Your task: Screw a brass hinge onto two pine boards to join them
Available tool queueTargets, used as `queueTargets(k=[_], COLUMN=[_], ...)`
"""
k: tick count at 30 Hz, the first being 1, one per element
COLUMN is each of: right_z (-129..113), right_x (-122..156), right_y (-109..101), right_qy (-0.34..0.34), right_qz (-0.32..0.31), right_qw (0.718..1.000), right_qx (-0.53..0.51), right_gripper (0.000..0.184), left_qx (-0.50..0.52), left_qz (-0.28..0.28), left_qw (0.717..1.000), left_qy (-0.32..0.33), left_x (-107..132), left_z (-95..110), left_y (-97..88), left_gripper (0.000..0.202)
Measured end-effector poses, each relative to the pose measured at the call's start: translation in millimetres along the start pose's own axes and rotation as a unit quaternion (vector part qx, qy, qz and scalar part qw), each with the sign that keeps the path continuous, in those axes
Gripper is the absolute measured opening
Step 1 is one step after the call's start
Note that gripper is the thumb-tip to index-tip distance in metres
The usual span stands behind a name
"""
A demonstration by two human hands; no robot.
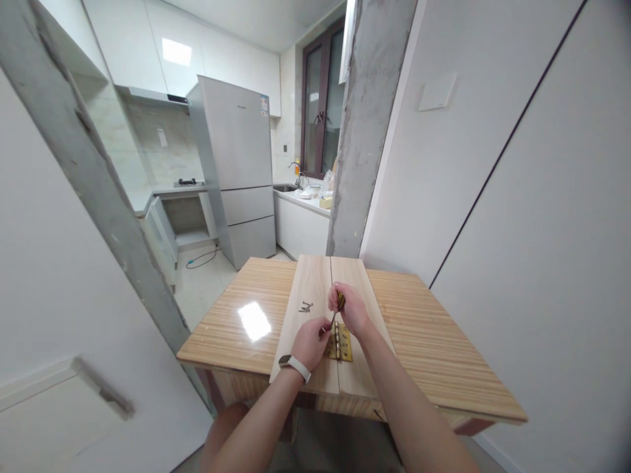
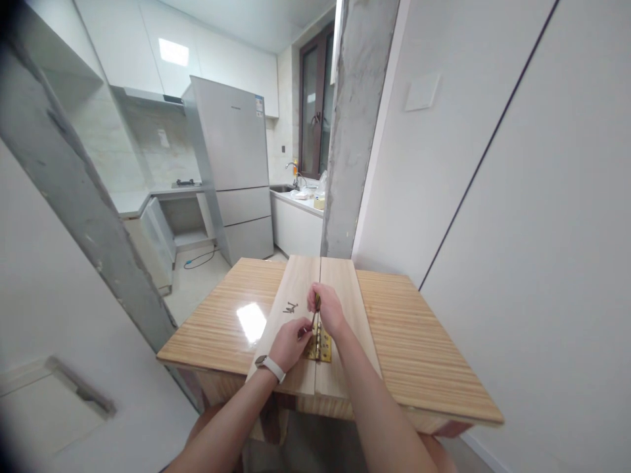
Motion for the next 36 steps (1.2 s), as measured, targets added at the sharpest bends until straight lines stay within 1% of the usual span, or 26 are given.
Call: queueTargets(k=[3, 5, 9, 13, 20, 25, 27, 29, 32, 34, 36], right_z=[0, -1, -1, 1, 5, -4, -10, -17, -28, -35, -42], right_x=[0, -1, -4, -8, -7, 1, 4, 7, 8, 8, 8], right_y=[1, 2, 3, 4, 6, 5, 4, 2, -4, -9, -14], right_qy=[-0.027, -0.033, -0.026, -0.017, -0.017, -0.033, -0.045, -0.070, -0.113, -0.147, -0.181], right_qz=[-0.031, -0.029, -0.025, -0.036, -0.011, -0.010, -0.009, -0.005, -0.014, -0.032, -0.061], right_qw=[0.998, 0.998, 0.998, 0.998, 0.999, 0.996, 0.991, 0.981, 0.948, 0.911, 0.871], right_qx=[0.038, 0.050, 0.043, 0.039, 0.049, 0.087, 0.123, 0.183, 0.298, 0.384, 0.453], right_gripper=[0.042, 0.042, 0.041, 0.040, 0.038, 0.038, 0.038, 0.039, 0.040, 0.039, 0.034], left_qx=[-0.001, -0.002, -0.008, -0.014, -0.007, -0.009, -0.007, -0.007, -0.008, -0.005, -0.002], left_qz=[-0.002, -0.002, -0.002, 0.002, 0.001, -0.001, -0.001, 0.001, 0.003, 0.001, -0.003], left_qw=[1.000, 1.000, 1.000, 1.000, 1.000, 1.000, 1.000, 1.000, 1.000, 1.000, 1.000], left_qy=[-0.002, -0.004, -0.007, -0.010, -0.009, -0.008, -0.006, -0.004, 0.000, 0.002, 0.006], left_x=[0, 0, 0, -1, -1, -1, -1, 0, 0, 0, 1], left_z=[0, 1, 3, 4, 4, 6, 6, 6, 5, 3, 2], left_y=[-0.6, -1.3, -1.9, -1.9, -2.7, -3.4, -3.3, -3.2, -3.0, -2.9, -2.7], left_gripper=[0.016, 0.015, 0.015, 0.015, 0.017, 0.016, 0.016, 0.017, 0.016, 0.014, 0.013])
Point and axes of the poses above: each hand's wrist, its own x-axis away from the middle knuckle, its own y-axis out of the palm, z = x × y, the point moved 1 cm from there along -x, towards the middle knuckle, and after that the axes turned 5 degrees about z, right-handed, at the moved point
